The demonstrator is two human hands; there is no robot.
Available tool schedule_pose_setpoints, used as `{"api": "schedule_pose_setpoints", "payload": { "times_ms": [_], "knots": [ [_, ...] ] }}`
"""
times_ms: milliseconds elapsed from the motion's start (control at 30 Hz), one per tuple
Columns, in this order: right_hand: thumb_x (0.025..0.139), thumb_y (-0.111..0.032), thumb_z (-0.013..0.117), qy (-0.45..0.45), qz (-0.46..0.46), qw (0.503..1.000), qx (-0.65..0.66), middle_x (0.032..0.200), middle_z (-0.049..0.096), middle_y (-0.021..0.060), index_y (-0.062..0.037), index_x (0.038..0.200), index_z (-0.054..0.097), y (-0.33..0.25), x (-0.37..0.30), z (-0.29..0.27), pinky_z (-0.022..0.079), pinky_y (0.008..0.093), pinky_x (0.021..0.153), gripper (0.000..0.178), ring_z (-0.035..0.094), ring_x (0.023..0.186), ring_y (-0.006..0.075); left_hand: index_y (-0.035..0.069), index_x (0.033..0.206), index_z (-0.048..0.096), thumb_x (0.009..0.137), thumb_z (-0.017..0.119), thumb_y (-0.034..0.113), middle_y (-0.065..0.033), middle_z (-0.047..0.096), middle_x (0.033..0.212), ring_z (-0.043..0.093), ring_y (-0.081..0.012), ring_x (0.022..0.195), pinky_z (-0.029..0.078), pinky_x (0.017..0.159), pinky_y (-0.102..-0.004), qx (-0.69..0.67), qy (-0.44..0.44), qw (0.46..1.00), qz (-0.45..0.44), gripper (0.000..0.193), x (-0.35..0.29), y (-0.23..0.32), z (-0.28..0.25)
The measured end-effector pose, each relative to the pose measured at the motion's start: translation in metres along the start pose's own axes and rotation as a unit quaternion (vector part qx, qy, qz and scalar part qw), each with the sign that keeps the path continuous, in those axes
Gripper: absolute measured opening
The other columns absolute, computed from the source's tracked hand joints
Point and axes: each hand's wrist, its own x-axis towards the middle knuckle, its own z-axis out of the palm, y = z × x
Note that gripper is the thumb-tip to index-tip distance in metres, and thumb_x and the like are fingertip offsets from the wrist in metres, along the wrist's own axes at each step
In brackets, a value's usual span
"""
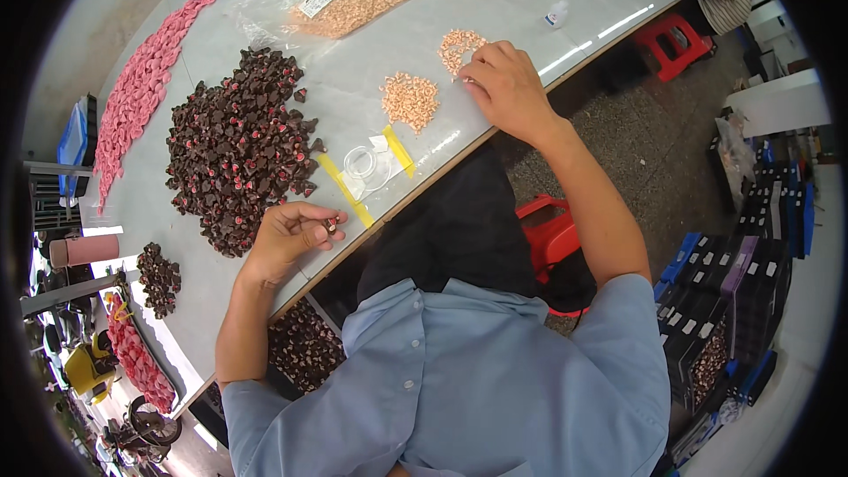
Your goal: Assembling small plastic components at a workbench.
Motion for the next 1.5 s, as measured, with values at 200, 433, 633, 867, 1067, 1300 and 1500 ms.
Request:
{"api": "schedule_pose_setpoints", "payload": {
  "times_ms": [200, 433, 633, 867, 1067, 1300, 1500],
  "knots": [
    [0.081, -0.006, 0.069, 0.002, -0.005, 1.000, -0.024, 0.092, 0.058, 0.0041, -0.0100, 0.092, 0.068, -0.004, 0.010, 0.013, 0.044, 0.0385, 0.080, 0.011, 0.056, 0.094, 0.0259, -0.006, 0.114, 0.065, 0.088, 0.074, 0.005, -0.0217, 0.070, 0.116, 0.073, -0.0237, 0.097, 0.059, 0.081, -0.0295, 0.002, -0.003, 1.000, 0.001, 0.029, -0.001, 0.002, 0.004],
    [0.082, -0.009, 0.069, -0.011, -0.042, 0.996, -0.079, 0.086, 0.057, 0.0057, -0.0082, 0.091, 0.063, -0.007, 0.018, 0.013, 0.042, 0.0391, 0.078, 0.010, 0.057, 0.091, 0.0267, -0.006, 0.116, 0.064, 0.094, 0.067, 0.002, -0.0175, 0.069, 0.119, 0.071, -0.0219, 0.101, 0.058, 0.083, -0.0285, 0.002, -0.030, 0.999, 0.017, 0.024, -0.001, -0.004, -0.001],
    [0.085, 0.003, 0.064, 0.139, 0.006, 0.977, 0.163, 0.086, 0.058, 0.0099, -0.0038, 0.090, 0.059, -0.086, 0.003, -0.003, 0.045, 0.0344, 0.071, 0.009, 0.056, 0.079, 0.0260, -0.003, 0.114, 0.065, 0.093, 0.068, 0.006, -0.0180, 0.070, 0.118, 0.072, -0.0218, 0.097, 0.058, 0.078, -0.0289, 0.005, -0.030, 0.999, 0.014, 0.023, -0.008, 0.003, -0.002],
    [0.084, 0.005, 0.068, 0.084, -0.007, 0.904, 0.420, 0.086, 0.057, 0.0099, -0.0010, 0.093, 0.061, -0.205, -0.021, 0.034, 0.045, 0.0272, 0.061, 0.013, 0.055, 0.071, 0.0192, -0.002, 0.106, 0.070, 0.092, 0.074, 0.021, -0.0113, 0.073, 0.100, 0.072, -0.0182, 0.089, 0.059, 0.073, -0.0283, 0.010, -0.099, 0.995, -0.025, 0.027, -0.004, 0.003, 0.000],
    [0.085, 0.006, 0.068, 0.079, 0.014, 0.901, 0.427, 0.086, 0.059, 0.0096, -0.0016, 0.096, 0.063, -0.217, -0.022, 0.047, 0.045, 0.0250, 0.059, 0.014, 0.055, 0.067, 0.0160, -0.002, 0.107, 0.069, 0.091, 0.075, 0.023, -0.0114, 0.072, 0.097, 0.072, -0.0187, 0.088, 0.061, 0.073, -0.0289, -0.028, -0.111, 0.993, 0.002, 0.030, -0.008, -0.002, -0.003],
    [0.085, 0.006, 0.068, 0.111, -0.055, 0.923, 0.364, 0.081, 0.063, 0.0086, -0.0013, 0.099, 0.065, -0.211, -0.027, 0.053, 0.044, 0.0252, 0.054, 0.016, 0.056, 0.062, 0.0156, -0.002, 0.103, 0.068, 0.089, 0.076, 0.013, -0.0118, 0.073, 0.101, 0.072, -0.0178, 0.088, 0.060, 0.070, -0.0273, -0.038, -0.110, 0.993, -0.009, 0.021, -0.009, 0.000, -0.003],
    [0.084, 0.002, 0.071, 0.005, 0.053, 0.916, 0.397, 0.079, 0.068, 0.0068, -0.0006, 0.098, 0.065, -0.206, -0.023, 0.023, 0.039, 0.0206, 0.051, 0.016, 0.058, 0.059, 0.0089, -0.001, 0.097, 0.067, 0.088, 0.077, 0.008, -0.0120, 0.072, 0.103, 0.072, -0.0171, 0.088, 0.060, 0.069, -0.0267, -0.036, -0.095, 0.995, -0.010, 0.016, -0.010, 0.002, 0.000]
  ]
}}
